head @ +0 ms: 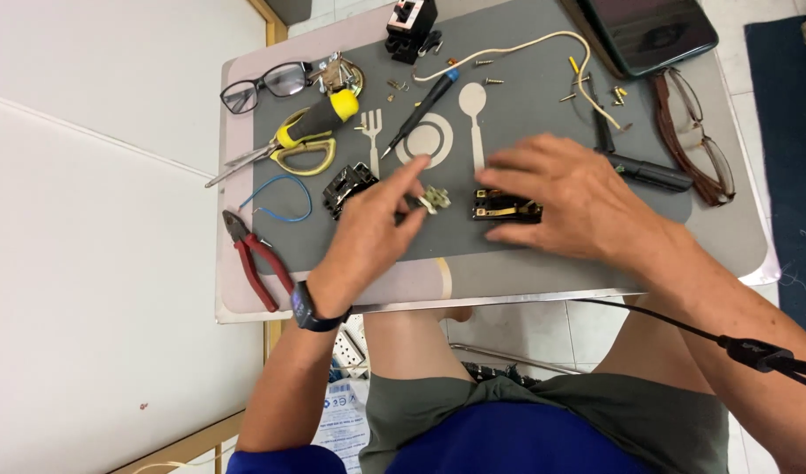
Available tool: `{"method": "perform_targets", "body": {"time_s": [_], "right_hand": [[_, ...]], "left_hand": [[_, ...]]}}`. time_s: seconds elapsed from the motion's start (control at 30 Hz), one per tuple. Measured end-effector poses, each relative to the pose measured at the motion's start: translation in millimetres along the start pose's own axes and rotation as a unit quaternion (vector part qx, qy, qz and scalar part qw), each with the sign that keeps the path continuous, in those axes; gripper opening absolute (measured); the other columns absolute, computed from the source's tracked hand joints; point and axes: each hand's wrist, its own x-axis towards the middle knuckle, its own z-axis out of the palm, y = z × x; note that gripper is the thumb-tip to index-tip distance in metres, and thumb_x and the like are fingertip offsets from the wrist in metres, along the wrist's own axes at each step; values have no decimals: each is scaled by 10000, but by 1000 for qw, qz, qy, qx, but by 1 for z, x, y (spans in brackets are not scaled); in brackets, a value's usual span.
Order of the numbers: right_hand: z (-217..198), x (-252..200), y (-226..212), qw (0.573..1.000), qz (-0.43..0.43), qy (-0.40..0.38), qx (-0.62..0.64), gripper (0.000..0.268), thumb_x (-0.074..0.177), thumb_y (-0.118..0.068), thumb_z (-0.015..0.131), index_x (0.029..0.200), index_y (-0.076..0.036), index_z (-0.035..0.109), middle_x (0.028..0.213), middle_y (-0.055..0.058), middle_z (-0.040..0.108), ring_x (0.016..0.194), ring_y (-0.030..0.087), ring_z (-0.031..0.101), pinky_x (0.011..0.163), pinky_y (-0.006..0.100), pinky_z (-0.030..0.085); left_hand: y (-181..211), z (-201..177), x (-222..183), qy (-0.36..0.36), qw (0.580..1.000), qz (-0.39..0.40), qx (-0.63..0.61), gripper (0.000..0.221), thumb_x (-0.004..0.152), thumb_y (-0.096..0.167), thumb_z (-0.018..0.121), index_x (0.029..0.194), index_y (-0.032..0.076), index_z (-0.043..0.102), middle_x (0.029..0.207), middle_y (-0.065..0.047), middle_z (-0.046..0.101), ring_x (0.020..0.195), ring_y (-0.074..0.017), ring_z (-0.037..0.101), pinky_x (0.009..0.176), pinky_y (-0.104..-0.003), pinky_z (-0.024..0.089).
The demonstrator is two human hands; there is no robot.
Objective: Disassembling a small electronic component to remove and inspect internal metal contacts and plastic parts.
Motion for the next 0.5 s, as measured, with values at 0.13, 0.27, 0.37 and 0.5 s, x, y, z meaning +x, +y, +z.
{"method": "perform_targets", "body": {"time_s": [0.13, 0.27, 0.37, 0.5], "right_hand": [[12, -10, 10, 999, 20, 4, -38, 274, 752, -129, 806, 1012, -73, 745, 931, 122, 719, 854, 349, 662, 701, 420, 517], [33, -16, 38, 972, 48, 71, -218, 253, 802, -237, 826, 1029, -149, 752, 883, 44, 680, 814, 224, 633, 675, 319, 491], [32, -11, 32, 945, 38, 89, -314, 229, 847, -261, 823, 1026, -178, 705, 965, 2, 647, 793, 199, 559, 660, 309, 472], [20, -7, 13, 940, -30, 153, -302, 89, 958, -119, 768, 970, -148, 684, 998, 1, 671, 700, 188, 500, 572, 257, 399]], "left_hand": [[-6, -1, 7, -42, 998, 22, 37, 709, 795, 116, 728, 1439, 252, 463, 1008, -10, 715, 850, -195, 674, 773, -326, 536], [-16, -25, 45, -46, 996, 75, 32, 452, 811, 26, 682, 1245, 138, 623, 945, -115, 709, 838, -340, 682, 747, -434, 530], [-58, -28, 93, 24, 977, 121, 176, 243, 854, 34, 644, 1070, 117, 719, 875, -92, 667, 791, -326, 635, 690, -422, 499], [-63, -28, 145, -76, 951, 65, 293, 141, 858, 52, 689, 723, 15, 671, 784, -123, 571, 800, -360, 545, 658, -490, 489]]}}
